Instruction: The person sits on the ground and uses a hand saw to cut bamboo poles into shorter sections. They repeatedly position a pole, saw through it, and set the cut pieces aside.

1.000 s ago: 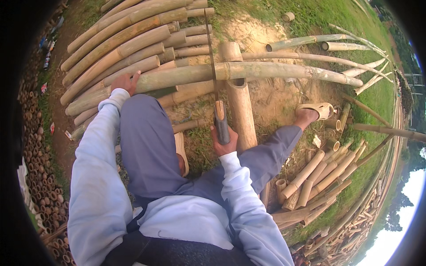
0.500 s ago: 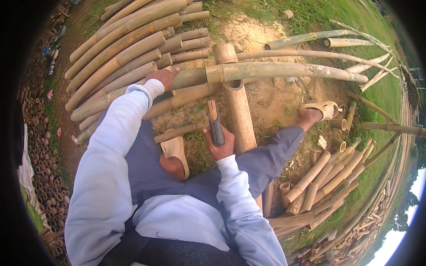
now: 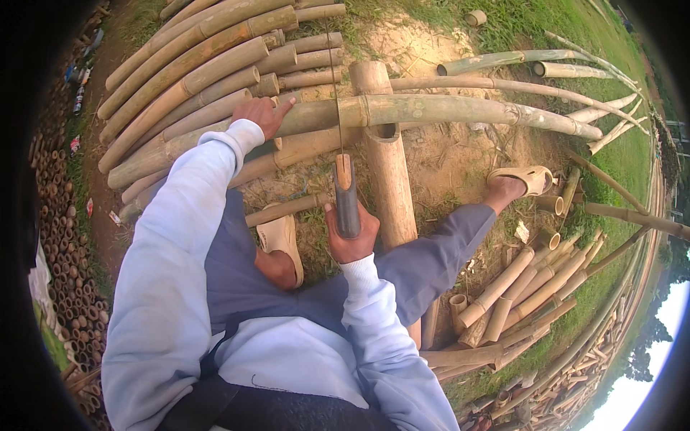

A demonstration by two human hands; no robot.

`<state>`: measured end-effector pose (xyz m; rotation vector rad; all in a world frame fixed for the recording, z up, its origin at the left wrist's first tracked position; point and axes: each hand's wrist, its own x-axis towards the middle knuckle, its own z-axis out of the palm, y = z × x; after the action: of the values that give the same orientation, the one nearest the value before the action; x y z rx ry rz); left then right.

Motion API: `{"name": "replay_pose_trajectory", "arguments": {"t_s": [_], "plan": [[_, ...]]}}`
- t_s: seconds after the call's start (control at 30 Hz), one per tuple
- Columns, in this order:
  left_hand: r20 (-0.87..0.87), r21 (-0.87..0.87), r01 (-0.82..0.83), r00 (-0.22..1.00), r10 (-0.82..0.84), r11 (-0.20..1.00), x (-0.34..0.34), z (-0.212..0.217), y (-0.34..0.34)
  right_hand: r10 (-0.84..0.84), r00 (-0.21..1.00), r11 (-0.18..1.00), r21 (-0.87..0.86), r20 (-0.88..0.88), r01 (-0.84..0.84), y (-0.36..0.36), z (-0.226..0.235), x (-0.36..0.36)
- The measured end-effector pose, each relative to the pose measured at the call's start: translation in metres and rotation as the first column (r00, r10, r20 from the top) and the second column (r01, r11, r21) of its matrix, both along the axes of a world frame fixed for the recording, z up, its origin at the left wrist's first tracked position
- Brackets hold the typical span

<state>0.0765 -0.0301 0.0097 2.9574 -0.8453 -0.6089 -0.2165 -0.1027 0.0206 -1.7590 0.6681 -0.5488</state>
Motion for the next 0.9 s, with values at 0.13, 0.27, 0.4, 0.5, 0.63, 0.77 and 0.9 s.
{"name": "replay_pose_trajectory", "arguments": {"t_s": [0.13,0.27,0.4,0.5,0.63,0.77,0.9], "plan": [[0.349,-0.176,0.159,0.933,-0.09,0.972,-0.014,-0.035,0.016,0.073,0.996,0.989,0.137,-0.058,-0.064,-0.006,-0.016,-0.009],[0.286,-0.06,0.182,0.945,-0.158,0.981,-0.007,-0.03,0.008,0.074,0.981,0.987,0.153,-0.179,-0.047,-0.009,0.002,-0.008],[0.175,0.003,0.149,0.973,-0.147,0.989,-0.001,-0.022,0.01,0.045,0.982,0.998,0.056,-0.186,-0.035,-0.007,0.024,0.005],[0.183,-0.053,0.177,0.969,-0.164,0.983,-0.001,-0.029,0.015,0.045,0.987,0.999,-0.023,-0.157,-0.05,-0.011,-0.003,-0.011],[0.118,-0.012,0.182,0.977,-0.179,0.983,-0.01,-0.019,0.005,0.031,0.998,0.999,0.028,-0.062,-0.029,-0.013,-0.049,-0.026],[0.184,-0.097,0.19,0.968,-0.17,0.977,-0.006,-0.017,0.011,0.016,0.998,0.985,0.171,-0.054,-0.006,-0.008,-0.019,-0.01],[0.572,-0.247,0.559,0.743,-0.347,0.791,-0.023,-0.038,0.038,0.057,0.994,0.995,0.088,-0.092,-0.049,-0.022,0.03,0.016]]}}
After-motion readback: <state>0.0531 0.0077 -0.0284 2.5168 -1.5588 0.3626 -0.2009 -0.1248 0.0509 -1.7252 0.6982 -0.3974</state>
